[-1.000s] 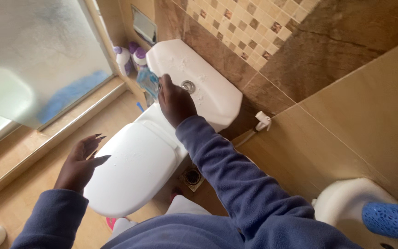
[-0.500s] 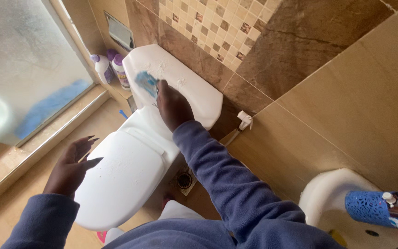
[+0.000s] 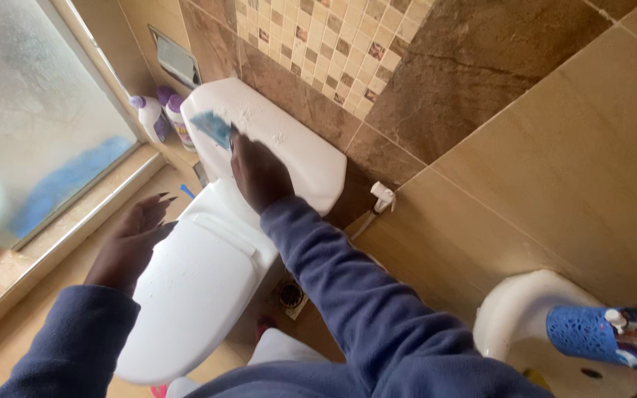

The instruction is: The person cleans a toilet by applying cleaning solutions from several bottles to the rim and interior of the bowl before wiping surfaces with a cloth.

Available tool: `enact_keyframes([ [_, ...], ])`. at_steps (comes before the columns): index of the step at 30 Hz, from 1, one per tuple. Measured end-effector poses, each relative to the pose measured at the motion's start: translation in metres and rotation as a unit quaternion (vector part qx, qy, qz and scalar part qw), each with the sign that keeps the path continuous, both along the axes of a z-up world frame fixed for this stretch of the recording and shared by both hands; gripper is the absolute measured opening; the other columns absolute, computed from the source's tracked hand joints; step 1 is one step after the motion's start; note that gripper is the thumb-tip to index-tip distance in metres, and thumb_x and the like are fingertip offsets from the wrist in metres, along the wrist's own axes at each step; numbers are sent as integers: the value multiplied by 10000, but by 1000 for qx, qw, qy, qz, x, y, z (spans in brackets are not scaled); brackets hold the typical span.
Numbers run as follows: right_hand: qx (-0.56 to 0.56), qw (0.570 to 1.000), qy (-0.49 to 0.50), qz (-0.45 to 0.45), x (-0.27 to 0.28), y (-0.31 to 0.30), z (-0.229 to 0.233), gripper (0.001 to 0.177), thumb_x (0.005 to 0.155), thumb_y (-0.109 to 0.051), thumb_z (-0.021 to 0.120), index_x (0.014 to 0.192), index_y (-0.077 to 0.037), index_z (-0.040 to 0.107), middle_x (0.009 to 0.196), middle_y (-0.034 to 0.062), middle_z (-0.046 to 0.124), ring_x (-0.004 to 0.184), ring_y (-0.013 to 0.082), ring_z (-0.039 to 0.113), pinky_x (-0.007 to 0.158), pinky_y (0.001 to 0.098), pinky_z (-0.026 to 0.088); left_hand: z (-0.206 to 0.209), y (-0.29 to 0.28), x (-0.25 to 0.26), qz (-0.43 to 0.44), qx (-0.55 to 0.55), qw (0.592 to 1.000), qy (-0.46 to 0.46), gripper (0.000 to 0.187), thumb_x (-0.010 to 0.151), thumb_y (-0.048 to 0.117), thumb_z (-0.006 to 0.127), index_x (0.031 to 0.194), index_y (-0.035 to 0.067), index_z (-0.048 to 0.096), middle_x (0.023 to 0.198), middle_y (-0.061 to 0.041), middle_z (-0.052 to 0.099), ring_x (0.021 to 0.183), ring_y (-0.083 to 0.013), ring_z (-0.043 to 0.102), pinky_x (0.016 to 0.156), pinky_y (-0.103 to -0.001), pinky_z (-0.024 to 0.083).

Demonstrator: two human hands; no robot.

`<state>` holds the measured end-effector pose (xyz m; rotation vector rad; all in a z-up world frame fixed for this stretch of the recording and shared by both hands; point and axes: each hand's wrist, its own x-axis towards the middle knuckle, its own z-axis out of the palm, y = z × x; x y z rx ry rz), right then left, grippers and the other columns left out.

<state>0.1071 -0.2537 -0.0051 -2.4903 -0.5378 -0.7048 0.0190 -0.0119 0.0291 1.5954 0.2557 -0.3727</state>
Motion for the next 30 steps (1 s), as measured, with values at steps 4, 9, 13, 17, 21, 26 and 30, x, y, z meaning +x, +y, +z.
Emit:
enact_keyframes([
  [4,-24,996,90,3,5,-7,-9,280,940,-46,610,1203,25,547,860,205,673,809,377,682,705,468,580,15,-10,5,-6,18,999,28,628,944,47,531,1550,61,371,1615,-121,412,1506,-247,358,1208,-370,300],
  [9,24,999,-2,29,2,-8,-10,253,953,-35,611,1193,12,544,911,207,686,872,375,697,771,449,591,16,-13,16,-2,-22,999,28,585,986,109,494,1549,33,353,1612,-134,423,1489,-264,404,1213,-366,325],
  [13,-25,1000,-3,12,5,-7,-13,95,1004,-33,614,1073,-42,550,904,187,682,883,343,707,787,436,601,17,-16,23,-18,18,999,28,580,1006,142,486,1555,49,324,1601,-124,420,1481,-236,395,1200,-344,314],
  [17,20,998,45,45,3,-5,-5,285,913,-31,609,1184,36,555,899,211,670,828,364,680,720,435,592,5,-19,24,-4,-49,999,12,576,995,135,475,1550,35,358,1602,-119,448,1459,-234,442,1191,-336,317],
  [21,48,998,13,28,-1,5,16,100,966,-28,611,1052,-24,560,828,176,650,824,359,670,734,458,580,0,-22,23,-15,-36,999,-21,583,980,153,519,1537,28,398,1549,-159,518,1424,-246,489,1179,-350,355],
  [26,53,996,35,58,-1,-3,12,80,997,-44,600,1060,-20,556,855,177,663,832,352,678,731,449,580,18,-28,23,-3,13,1000,18,572,999,249,508,1530,61,407,1572,-110,478,1451,-202,435,1177,-336,333],
  [30,39,998,41,32,5,-6,9,88,993,-36,563,1077,-21,543,897,190,666,855,367,682,749,447,587,28,-30,26,8,-44,999,27,612,1004,344,450,1553,82,379,1577,-125,471,1464,-233,413,1195,-346,311],
])
